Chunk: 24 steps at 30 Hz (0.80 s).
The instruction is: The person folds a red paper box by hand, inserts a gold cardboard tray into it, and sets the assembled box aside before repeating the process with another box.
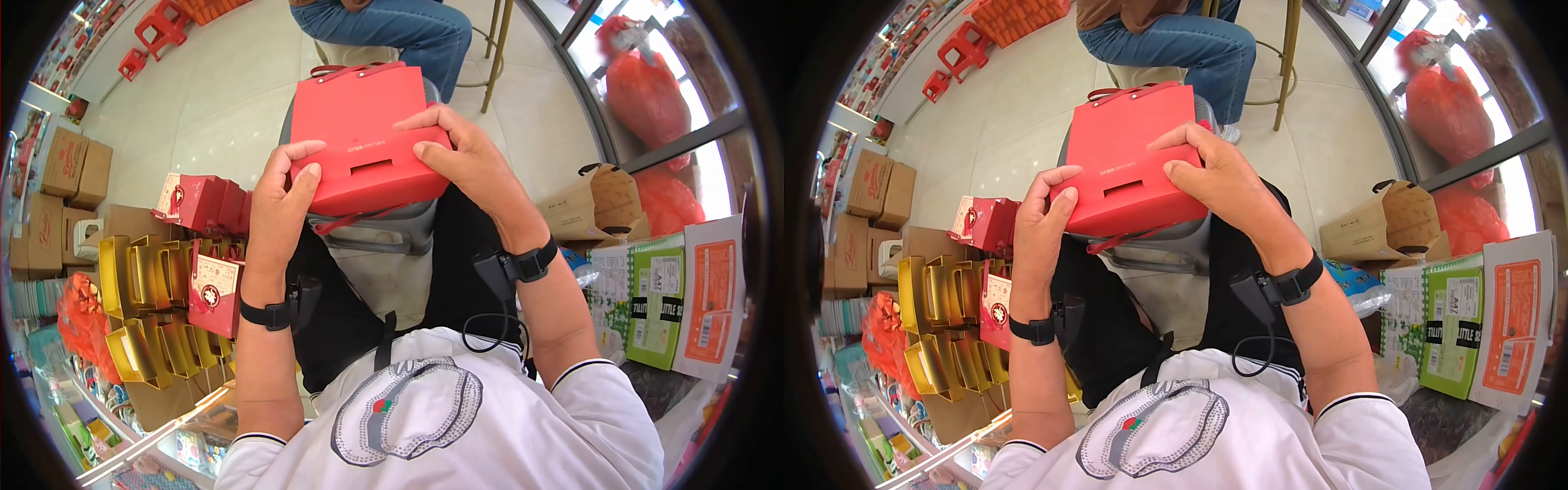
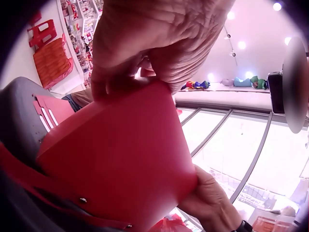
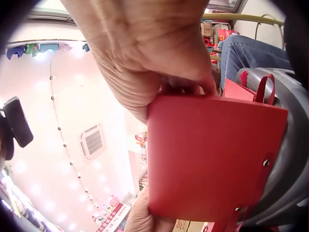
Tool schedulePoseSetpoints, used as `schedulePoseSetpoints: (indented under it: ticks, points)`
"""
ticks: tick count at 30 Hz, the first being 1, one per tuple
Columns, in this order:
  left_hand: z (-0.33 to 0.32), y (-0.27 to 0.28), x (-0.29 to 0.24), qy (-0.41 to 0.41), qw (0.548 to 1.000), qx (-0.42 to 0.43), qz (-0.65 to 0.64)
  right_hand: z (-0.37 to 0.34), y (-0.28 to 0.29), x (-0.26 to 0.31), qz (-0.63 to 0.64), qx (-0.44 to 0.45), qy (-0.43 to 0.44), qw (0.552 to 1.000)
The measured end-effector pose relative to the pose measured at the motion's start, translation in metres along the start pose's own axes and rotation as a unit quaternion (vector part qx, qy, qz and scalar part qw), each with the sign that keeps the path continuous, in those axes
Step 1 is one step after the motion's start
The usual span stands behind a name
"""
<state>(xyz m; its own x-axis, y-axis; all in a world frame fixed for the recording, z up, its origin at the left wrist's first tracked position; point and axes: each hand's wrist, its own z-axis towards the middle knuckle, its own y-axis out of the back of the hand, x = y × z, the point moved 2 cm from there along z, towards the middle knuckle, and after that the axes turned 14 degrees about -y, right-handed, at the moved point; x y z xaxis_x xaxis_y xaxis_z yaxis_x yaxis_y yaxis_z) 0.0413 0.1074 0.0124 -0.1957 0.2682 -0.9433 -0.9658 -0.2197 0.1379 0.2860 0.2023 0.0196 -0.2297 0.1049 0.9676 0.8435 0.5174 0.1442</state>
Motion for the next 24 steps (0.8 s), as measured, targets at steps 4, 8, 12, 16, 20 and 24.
schedulePoseSetpoints:
  ticks: [4, 8, 12, 16, 20, 24]
  points:
    - [0.004, 0.002, 0.001, 0.008, 0.999, 0.014, 0.031, 0.002, 0.000, 0.000, -0.006, -0.001, 0.013, 1.000]
    - [0.002, -0.001, 0.000, 0.013, 1.000, 0.021, -0.010, 0.002, 0.000, -0.003, -0.013, -0.006, 0.028, 1.000]
    - [-0.002, -0.004, -0.006, -0.065, 0.998, 0.016, 0.004, 0.002, -0.001, -0.010, -0.006, -0.012, 0.039, 0.999]
    - [-0.003, -0.005, -0.003, -0.077, 0.994, 0.056, 0.053, 0.006, -0.005, -0.014, -0.024, -0.029, 0.071, 0.997]
    - [-0.008, -0.001, -0.001, -0.100, 0.991, 0.062, 0.069, 0.005, -0.005, -0.015, 0.000, -0.025, 0.054, 0.998]
    - [-0.029, 0.001, -0.007, -0.069, 0.987, 0.066, 0.131, 0.002, -0.002, -0.017, -0.002, -0.063, 0.080, 0.995]
